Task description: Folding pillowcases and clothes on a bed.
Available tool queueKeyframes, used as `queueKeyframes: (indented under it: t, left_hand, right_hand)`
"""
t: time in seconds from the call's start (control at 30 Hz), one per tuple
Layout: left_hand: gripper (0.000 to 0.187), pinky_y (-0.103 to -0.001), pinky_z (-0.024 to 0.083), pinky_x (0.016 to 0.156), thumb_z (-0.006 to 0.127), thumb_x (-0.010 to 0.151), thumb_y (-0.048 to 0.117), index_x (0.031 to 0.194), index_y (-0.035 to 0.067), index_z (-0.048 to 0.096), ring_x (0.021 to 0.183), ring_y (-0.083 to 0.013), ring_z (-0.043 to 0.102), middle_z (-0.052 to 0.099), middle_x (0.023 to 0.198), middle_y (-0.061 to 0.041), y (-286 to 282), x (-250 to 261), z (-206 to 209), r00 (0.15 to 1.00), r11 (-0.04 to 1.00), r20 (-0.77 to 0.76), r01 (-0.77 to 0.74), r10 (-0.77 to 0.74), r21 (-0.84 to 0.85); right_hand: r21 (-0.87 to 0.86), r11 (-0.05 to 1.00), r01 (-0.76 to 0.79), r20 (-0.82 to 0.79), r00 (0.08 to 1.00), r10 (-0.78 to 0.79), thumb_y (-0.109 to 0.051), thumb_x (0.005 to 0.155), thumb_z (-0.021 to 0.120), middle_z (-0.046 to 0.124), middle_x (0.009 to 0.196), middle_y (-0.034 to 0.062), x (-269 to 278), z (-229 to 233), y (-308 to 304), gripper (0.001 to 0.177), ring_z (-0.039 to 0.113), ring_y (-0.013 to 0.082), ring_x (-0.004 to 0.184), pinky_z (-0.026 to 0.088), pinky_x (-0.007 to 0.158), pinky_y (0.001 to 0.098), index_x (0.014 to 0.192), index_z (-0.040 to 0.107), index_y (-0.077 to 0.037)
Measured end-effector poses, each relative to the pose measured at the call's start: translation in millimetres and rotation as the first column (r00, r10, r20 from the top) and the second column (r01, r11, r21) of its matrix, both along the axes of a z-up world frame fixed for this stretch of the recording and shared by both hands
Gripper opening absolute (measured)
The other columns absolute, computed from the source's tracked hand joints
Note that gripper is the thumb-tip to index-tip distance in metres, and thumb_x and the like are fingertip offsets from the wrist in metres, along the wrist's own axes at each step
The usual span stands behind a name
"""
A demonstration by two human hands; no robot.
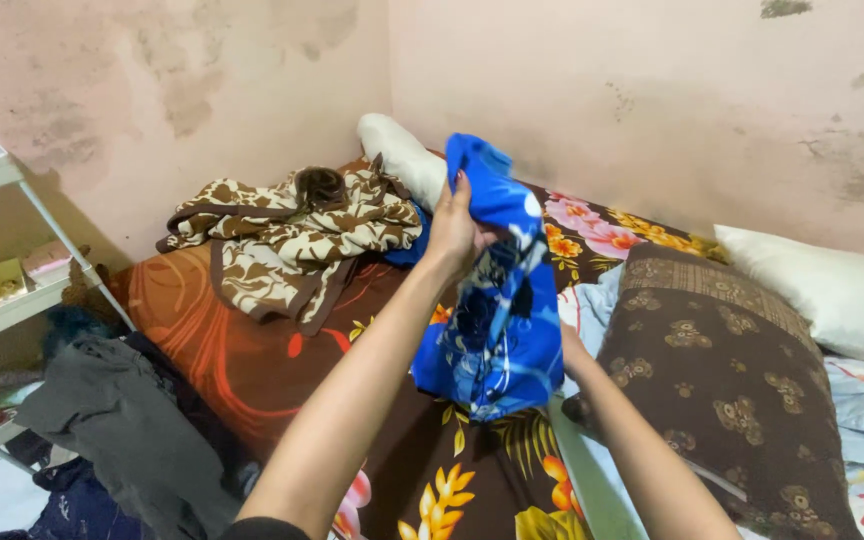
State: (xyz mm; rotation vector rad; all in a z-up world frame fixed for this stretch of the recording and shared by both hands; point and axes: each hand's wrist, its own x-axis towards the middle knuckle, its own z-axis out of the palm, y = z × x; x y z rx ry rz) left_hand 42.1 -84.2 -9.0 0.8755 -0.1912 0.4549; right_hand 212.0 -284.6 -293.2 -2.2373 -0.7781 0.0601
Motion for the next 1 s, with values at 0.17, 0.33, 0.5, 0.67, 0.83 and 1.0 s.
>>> queueKeyframes:
  t: [0.17,0.33,0.5,0.67,0.83,1.0]
  left_hand:
    - [0.064,-0.065,0.058,0.09,0.033,0.104,0.047,0.159,0.03,0.005,0.111,-0.0476,0.065,0.051,0.137,-0.025,6,-15,13,0.999,0.999,-0.008,-0.048,0.048,-0.004]
    - [0.065,-0.064,0.058,0.093,0.034,0.106,0.048,0.161,0.028,0.005,0.112,-0.0479,0.067,0.052,0.137,-0.028,3,-8,10,0.996,0.998,0.06,-0.062,0.062,0.004]
    - [0.065,-0.062,0.059,0.094,0.038,0.108,0.044,0.163,0.025,0.008,0.113,-0.0434,0.067,0.053,0.138,-0.024,-7,-6,16,0.986,0.998,0.152,-0.061,0.062,-0.012]
    - [0.054,-0.054,0.047,0.108,0.038,0.113,0.04,0.161,0.019,0.023,0.129,-0.0411,0.057,0.053,0.145,-0.022,19,-19,25,0.891,0.873,0.182,-0.447,0.416,0.196]
    - [0.048,-0.039,0.035,0.119,0.045,0.116,0.033,0.16,0.016,0.035,0.144,-0.0338,0.048,0.05,0.154,-0.02,50,-27,22,0.618,0.459,0.403,-0.779,0.675,0.427]
    - [0.049,-0.05,0.038,0.102,0.063,0.098,0.028,0.146,0.025,0.058,0.111,-0.0401,0.043,0.045,0.115,-0.022,55,-39,29,0.295,0.064,0.187,-0.673,0.937,0.737]
  right_hand:
    - [0.394,0.908,0.141,-0.031,0.99,-0.141,-0.036,0.092,0.073,0.075,0.109,0.0193,-87,174,10,0.051,0.071,0.0236,0.096,0.056,0.085,0.0351,0.129,0.064,-0.003]
    - [0.526,0.85,-0.024,-0.122,0.987,0.103,-0.047,0.077,0.079,0.064,0.132,0.0156,-136,242,17,0.087,0.07,0.0246,0.083,0.054,0.068,0.0402,0.146,0.049,-0.004]
    - [-0.015,0.97,0.242,0.343,0.913,-0.222,-0.045,0.061,0.09,0.059,0.131,0.0306,-164,235,33,0.13,0.065,0.0455,0.114,0.054,0.092,0.0502,0.161,0.022,0.003]
    - [-0.083,0.902,0.423,0.01,0.906,-0.424,-0.025,0.082,0.071,0.073,0.108,0.0255,-80,196,7,0.047,0.073,0.0436,0.099,0.057,0.086,0.0523,0.128,0.068,-0.014]
    - [0.287,0.802,0.524,-0.428,0.819,-0.382,-0.003,0.095,0.048,0.075,0.103,0.0232,-58,252,-18,0.029,0.075,0.0413,0.07,0.063,0.052,0.0502,0.115,0.069,-0.003]
    - [0.588,0.654,0.475,-0.671,0.739,0.066,-0.032,0.098,0.048,0.061,0.127,0.0281,-53,314,-26,0.049,0.071,0.0505,0.09,0.062,0.074,0.0591,0.137,0.048,-0.002]
